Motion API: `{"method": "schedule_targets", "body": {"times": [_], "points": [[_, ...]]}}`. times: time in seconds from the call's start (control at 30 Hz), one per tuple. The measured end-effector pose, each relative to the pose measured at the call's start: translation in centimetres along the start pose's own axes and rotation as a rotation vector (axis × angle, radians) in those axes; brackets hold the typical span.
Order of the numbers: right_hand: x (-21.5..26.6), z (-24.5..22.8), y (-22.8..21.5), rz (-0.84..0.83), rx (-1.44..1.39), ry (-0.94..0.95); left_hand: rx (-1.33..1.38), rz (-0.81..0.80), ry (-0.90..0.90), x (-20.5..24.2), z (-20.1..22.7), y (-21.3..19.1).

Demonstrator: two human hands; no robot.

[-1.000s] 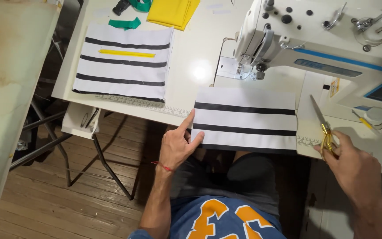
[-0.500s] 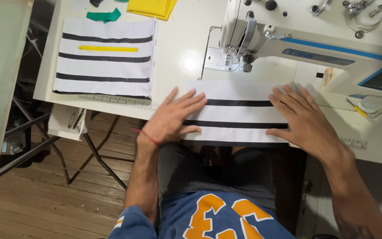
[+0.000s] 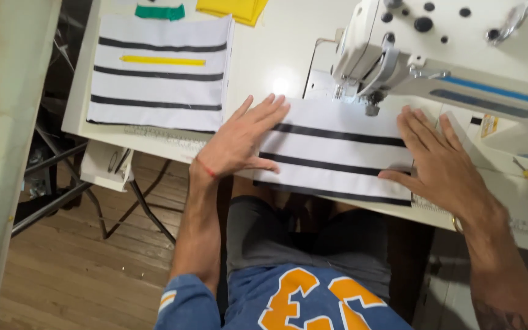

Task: Cutting striped fabric pieces along lines using scissors at a sewing station

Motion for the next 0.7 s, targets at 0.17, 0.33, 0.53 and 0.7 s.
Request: {"method": "schedule_targets", "body": {"times": [0.17, 0.33, 0.53, 0.7], "points": [[0.8, 0.7, 1.2, 0.7, -1.431, 0.157, 1.181, 1.038, -0.031, 2.3, 2.6, -5.4], [-0.3, 0.1, 2.8, 0.904, -1.654, 0.255, 1.373, 1.024, 0.049, 0.3, 4.6, -2.6], [-0.6, 0.2, 4.9, 0.96, -1.645, 0.282, 1.347, 0.993, 0.018, -1.4, 3.6, -0.2], [-0.4, 0.5, 4.3, 0.951, -1.665, 0.27, 1.364, 1.002, 0.026, -1.2, 3.4, -0.3]]}}
Point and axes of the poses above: each hand's wrist, its own x-axis away from the middle knuckle, its own y-axis out of the palm, z = x × y, the point moved 6 cm from there along -x, towards the middle knuckle, and after that the axes turned 3 degrees about -x, right-handed, at the moved point
